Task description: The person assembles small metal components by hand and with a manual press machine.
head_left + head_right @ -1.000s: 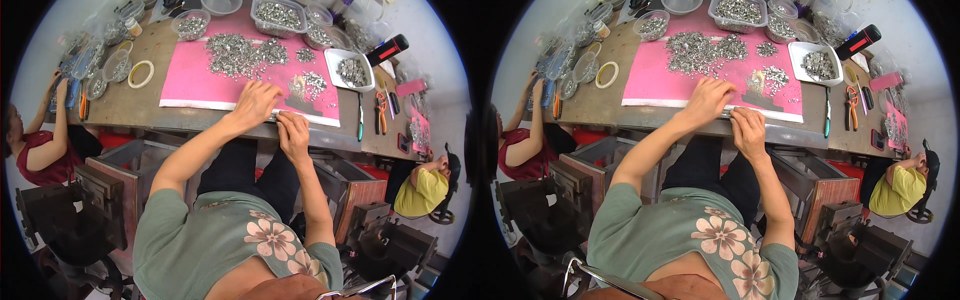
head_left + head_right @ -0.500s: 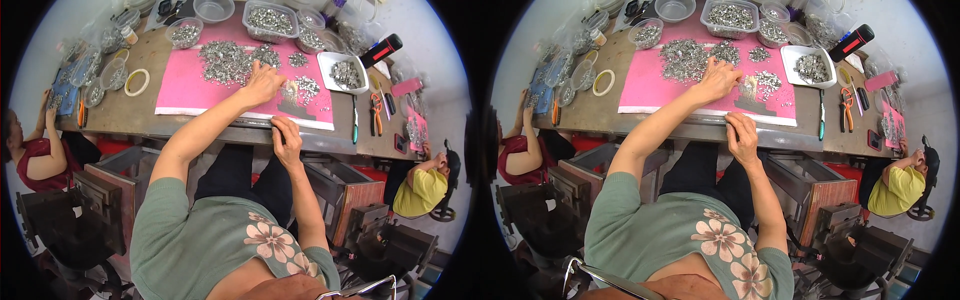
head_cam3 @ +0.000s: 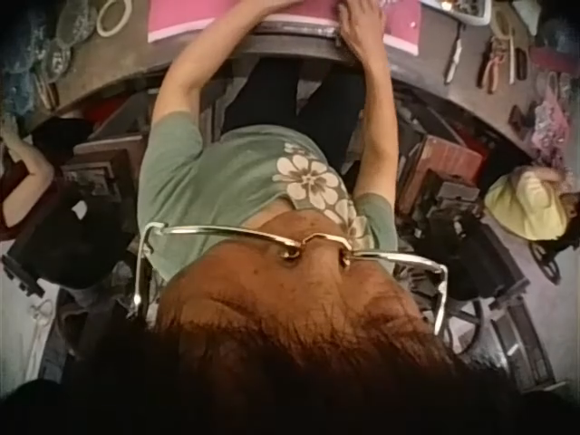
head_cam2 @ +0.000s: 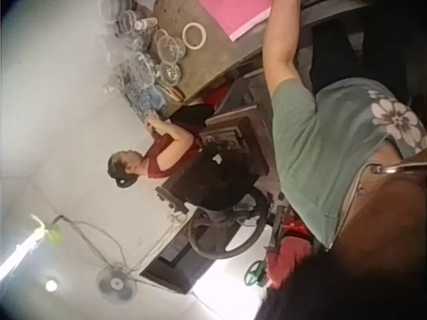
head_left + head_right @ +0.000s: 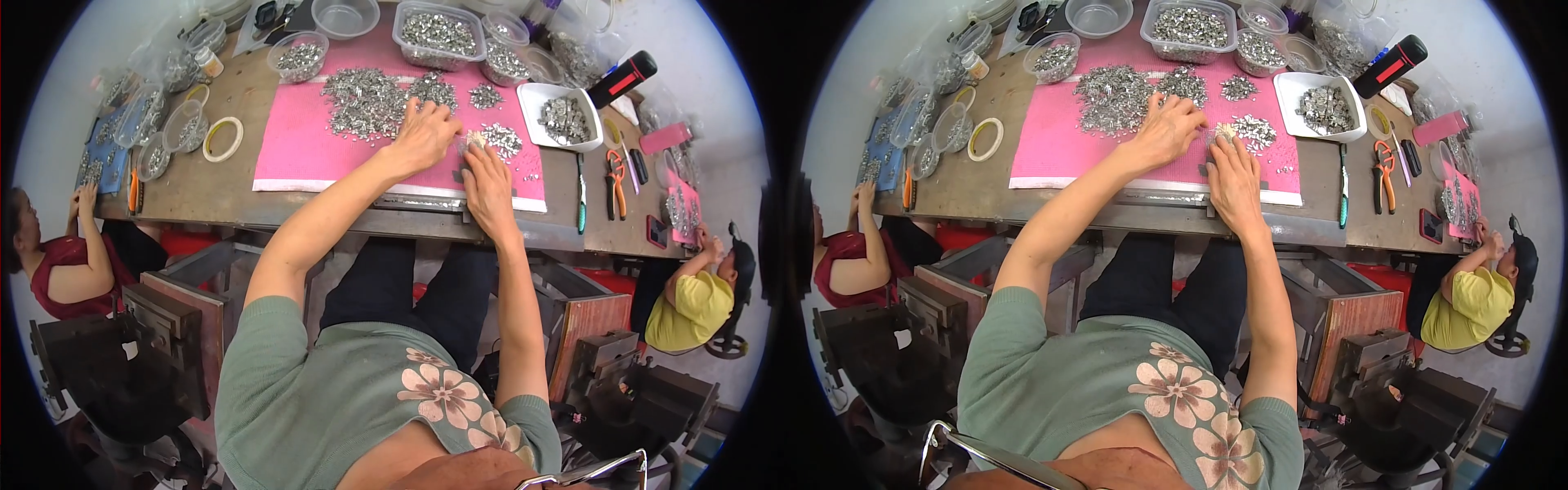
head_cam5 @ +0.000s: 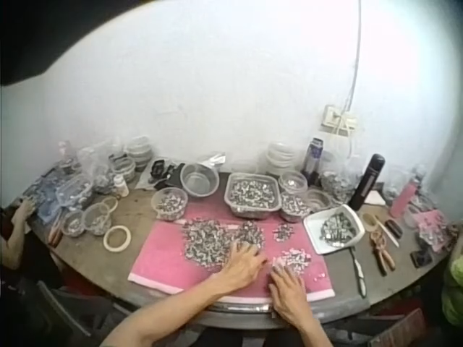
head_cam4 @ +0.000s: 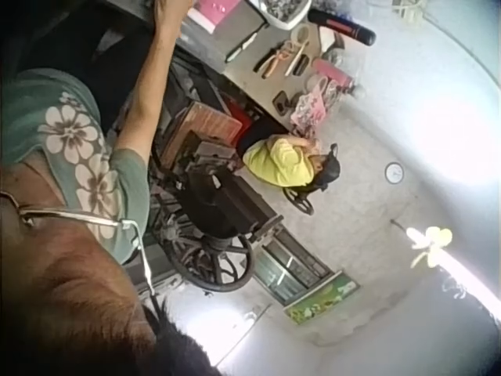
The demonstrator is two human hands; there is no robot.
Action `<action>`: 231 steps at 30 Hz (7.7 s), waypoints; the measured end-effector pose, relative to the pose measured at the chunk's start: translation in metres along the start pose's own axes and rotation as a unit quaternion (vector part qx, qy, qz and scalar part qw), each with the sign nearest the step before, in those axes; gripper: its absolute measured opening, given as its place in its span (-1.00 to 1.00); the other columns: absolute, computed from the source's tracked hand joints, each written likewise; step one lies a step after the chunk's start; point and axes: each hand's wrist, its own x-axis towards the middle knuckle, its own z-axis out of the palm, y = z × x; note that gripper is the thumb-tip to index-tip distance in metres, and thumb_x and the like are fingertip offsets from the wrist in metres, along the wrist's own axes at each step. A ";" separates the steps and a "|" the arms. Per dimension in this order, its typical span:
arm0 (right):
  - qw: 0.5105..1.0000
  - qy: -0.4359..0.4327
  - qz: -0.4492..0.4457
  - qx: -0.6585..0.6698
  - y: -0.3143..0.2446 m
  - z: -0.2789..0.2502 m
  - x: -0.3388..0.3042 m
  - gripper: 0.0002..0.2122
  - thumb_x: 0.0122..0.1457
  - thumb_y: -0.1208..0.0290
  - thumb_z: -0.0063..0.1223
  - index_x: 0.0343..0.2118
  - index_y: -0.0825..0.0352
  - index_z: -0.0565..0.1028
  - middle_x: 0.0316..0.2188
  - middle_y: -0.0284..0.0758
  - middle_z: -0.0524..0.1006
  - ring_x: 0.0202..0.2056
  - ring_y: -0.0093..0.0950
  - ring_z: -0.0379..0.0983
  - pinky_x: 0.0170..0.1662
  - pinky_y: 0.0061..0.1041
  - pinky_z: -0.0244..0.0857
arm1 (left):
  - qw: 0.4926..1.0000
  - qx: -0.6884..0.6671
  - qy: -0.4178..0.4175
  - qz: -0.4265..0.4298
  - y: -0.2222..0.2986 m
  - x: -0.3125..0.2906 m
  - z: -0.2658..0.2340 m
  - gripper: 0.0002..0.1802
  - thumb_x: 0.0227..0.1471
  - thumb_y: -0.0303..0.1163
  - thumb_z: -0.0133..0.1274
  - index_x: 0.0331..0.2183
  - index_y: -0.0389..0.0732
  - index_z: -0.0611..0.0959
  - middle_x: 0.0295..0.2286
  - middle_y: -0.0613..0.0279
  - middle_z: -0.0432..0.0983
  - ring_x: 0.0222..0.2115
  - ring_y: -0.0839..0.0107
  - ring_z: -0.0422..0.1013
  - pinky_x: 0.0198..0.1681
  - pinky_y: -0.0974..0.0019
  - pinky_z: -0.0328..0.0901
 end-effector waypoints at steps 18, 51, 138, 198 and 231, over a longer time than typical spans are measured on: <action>0.990 0.021 0.039 0.136 0.005 -0.023 -0.012 -0.88 0.13 0.60 0.16 -0.26 0.37 0.61 -0.33 -0.21 0.58 -0.25 -0.22 0.47 -0.14 -0.28 0.32 | 0.999 -0.023 0.026 -0.009 0.008 -0.028 -0.012 -0.87 -0.03 -0.35 0.26 -0.36 -0.10 0.67 -0.35 0.22 0.53 -0.17 0.19 0.38 0.03 -0.07 0.08; 0.976 -0.005 0.089 0.197 -0.017 -0.018 -0.003 -0.92 0.12 0.58 0.20 -0.33 0.41 0.53 -0.41 -0.21 0.52 -0.34 -0.27 0.48 -0.21 -0.32 0.34 | 0.981 0.070 -0.152 0.094 0.001 -0.004 -0.007 -0.80 0.03 -0.37 0.14 -0.26 -0.22 0.61 -0.32 0.17 0.56 -0.13 0.13 0.42 0.06 -0.16 0.10; 0.964 -0.017 0.081 0.251 -0.042 -0.006 -0.028 -0.95 0.23 0.61 0.10 -0.29 0.46 0.52 -0.32 -0.24 0.56 -0.29 -0.40 0.50 -0.16 -0.48 0.35 | 0.985 -0.108 0.121 -0.059 0.079 -0.122 -0.035 -0.56 -0.04 -0.52 0.20 -0.04 -0.24 0.60 -0.17 0.12 0.54 -0.12 0.11 0.41 0.02 0.05 0.26; 0.978 -0.133 0.069 0.142 -0.043 0.013 0.048 -0.88 0.12 0.48 0.22 -0.34 0.42 0.61 -0.40 -0.09 0.57 -0.36 -0.14 0.56 -0.26 -0.22 0.39 | 0.970 -0.220 0.066 -0.077 -0.012 -0.081 -0.041 -0.90 0.07 -0.50 0.17 -0.32 -0.30 0.68 -0.39 0.12 0.53 -0.38 0.20 0.52 -0.29 0.21 0.41; 0.981 0.010 -0.040 0.187 -0.074 0.017 -0.011 -0.91 0.10 0.60 0.20 -0.34 0.37 0.52 -0.35 -0.25 0.55 -0.30 -0.24 0.45 -0.16 -0.31 0.28 | 0.933 -0.287 0.092 -0.198 0.031 -0.123 -0.075 -0.93 0.17 -0.53 0.06 -0.29 -0.33 0.52 -0.44 0.06 0.47 -0.40 0.17 0.44 -0.29 0.18 0.32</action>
